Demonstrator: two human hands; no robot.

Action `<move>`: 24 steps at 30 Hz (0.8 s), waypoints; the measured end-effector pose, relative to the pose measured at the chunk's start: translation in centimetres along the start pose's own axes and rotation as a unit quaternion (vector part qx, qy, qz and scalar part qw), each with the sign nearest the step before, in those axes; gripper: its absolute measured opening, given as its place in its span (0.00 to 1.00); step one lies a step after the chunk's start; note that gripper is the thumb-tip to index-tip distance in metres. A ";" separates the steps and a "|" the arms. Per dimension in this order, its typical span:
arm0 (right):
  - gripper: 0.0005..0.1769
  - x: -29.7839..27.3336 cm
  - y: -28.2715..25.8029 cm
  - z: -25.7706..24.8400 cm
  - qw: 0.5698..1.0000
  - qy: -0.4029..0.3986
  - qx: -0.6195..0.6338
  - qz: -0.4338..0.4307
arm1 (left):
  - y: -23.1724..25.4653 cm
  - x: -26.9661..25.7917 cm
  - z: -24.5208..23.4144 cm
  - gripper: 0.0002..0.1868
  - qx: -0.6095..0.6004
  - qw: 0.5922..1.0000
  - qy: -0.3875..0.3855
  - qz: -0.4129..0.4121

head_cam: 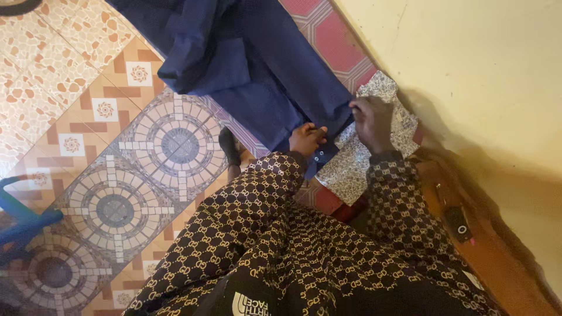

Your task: The person picks up a shirt and a pair of trousers, spreads the trousers flat on a surface, folds them by hand, and then places the folded clothes into a storage bin.

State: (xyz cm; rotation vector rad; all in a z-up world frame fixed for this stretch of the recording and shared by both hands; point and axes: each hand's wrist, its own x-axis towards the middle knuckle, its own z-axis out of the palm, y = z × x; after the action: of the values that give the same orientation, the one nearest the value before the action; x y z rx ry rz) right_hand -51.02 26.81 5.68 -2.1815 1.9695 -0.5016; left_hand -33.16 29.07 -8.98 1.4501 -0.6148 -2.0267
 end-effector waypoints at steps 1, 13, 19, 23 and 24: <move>0.03 -0.6 0.1 -0.2 1.000 -0.001 0.000 -0.001 | -0.3 -0.1 0.1 0.26 -0.001 1.000 0.001 -0.001; 0.19 1.0 -2.6 0.5 0.985 0.038 -0.166 -0.016 | 2.5 -0.9 0.1 0.15 0.023 0.996 -0.031 -0.074; 0.05 0.1 -1.4 -0.2 0.997 0.024 -0.047 0.061 | 3.0 -0.9 -0.3 0.16 0.042 0.994 -0.068 -0.075; 0.02 -0.2 -0.7 -0.6 0.996 0.033 0.009 0.081 | 2.7 -0.6 -0.5 0.16 0.022 0.994 -0.081 -0.066; 0.04 -0.1 -0.6 -0.9 0.996 0.022 0.034 0.073 | 2.7 -0.7 -0.5 0.17 0.012 0.995 -0.082 -0.054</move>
State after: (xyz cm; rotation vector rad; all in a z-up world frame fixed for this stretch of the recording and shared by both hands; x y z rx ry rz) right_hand -50.76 27.11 6.75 -1.9842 2.0834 -0.5902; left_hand -32.03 27.52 -6.86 1.3653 -0.6422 -2.2468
